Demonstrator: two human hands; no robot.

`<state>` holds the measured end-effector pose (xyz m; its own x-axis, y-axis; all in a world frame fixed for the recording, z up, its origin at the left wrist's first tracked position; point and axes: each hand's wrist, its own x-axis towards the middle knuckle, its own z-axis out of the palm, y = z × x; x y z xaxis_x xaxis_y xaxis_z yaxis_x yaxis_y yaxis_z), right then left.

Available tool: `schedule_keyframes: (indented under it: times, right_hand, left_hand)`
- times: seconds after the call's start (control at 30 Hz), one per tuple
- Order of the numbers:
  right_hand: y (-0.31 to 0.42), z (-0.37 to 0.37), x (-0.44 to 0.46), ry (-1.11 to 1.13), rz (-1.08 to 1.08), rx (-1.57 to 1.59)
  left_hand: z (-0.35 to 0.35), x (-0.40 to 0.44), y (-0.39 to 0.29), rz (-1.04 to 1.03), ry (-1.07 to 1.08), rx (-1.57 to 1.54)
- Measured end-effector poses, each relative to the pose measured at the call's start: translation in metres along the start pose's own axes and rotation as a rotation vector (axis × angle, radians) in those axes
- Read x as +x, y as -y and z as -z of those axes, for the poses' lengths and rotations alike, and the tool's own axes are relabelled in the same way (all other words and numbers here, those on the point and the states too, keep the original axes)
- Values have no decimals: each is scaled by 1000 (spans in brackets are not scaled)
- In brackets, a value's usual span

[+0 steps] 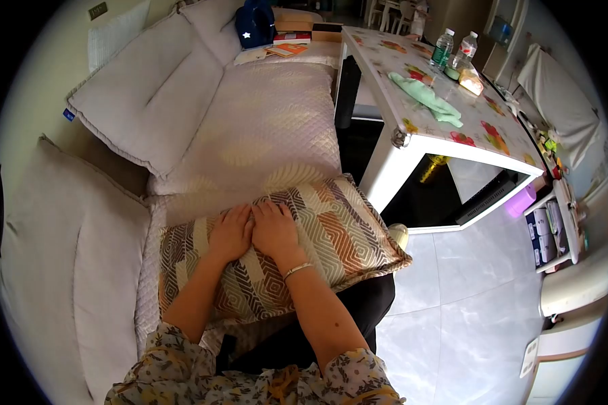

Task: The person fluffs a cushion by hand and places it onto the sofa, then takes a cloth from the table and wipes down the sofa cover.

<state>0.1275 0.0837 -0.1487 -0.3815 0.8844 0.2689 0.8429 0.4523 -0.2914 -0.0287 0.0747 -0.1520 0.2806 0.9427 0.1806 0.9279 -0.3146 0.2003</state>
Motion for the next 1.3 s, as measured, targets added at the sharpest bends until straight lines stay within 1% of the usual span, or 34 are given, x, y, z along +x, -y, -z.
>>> schedule_keyframes:
  times: [0.2, 0.27, 0.3, 0.37, 0.47, 0.53, 0.57, 0.63, 0.7, 0.77, 0.83, 0.87, 0.93, 0.97, 1.03, 1.07, 1.13, 1.3]
  right_hand:
    - [-24, 1, 9, -15, -62, -58]
    - [-42, 3, 12, 8, -151, -67]
    - [-47, 8, 12, 8, -150, -68]
    - [-58, 18, 12, 73, -309, -5]
    - [-73, 29, 10, 132, -377, 1]
    - [-88, 28, 6, 116, -416, 24]
    - [-96, 29, 4, 101, -451, 48]
    - [-109, 37, -2, 122, -488, 23]
    - [-118, 41, -8, 146, -520, 3]
    - [-128, 42, -14, 127, -615, 21]
    - [-132, 48, -21, 144, -623, 22]
    - [-133, 50, -22, 150, -655, 37]
    - [-138, 51, -24, 165, -711, 70]
    - [-140, 51, -24, 168, -707, 72]
    - [-141, 50, -25, 158, -762, 70]
    - [-142, 48, -25, 162, -762, 71]
    - [-143, 44, -27, 98, -740, 35]
    - [-140, 42, -31, 25, -681, 7]
  left_hand:
    - [8, -5, -5, 7, -34, -32]
    - [7, -5, -5, 11, -44, -30]
    - [6, -6, -4, 7, -72, -47]
    - [4, -6, -3, 3, -98, -65]
    - [5, -9, -1, 0, -128, -100]
    - [11, -11, 9, 97, -54, -211]
    - [14, -13, 16, 97, -54, -214]
    - [19, -17, 38, 172, -33, -100]
    - [24, -26, 56, 214, -25, -99]
    - [27, -35, 77, 263, -18, -96]
    - [32, -44, 94, 353, 30, -53]
    - [35, -51, 102, 360, 30, -50]
    - [55, -63, 104, 448, 51, -140]
    - [51, -69, 117, 452, 51, -137]
    - [31, -86, 153, 489, -51, -174]
    - [25, -93, 163, 491, -48, -173]
    - [21, -102, 171, 591, -112, -250]
    - [20, -108, 165, 615, -135, -244]
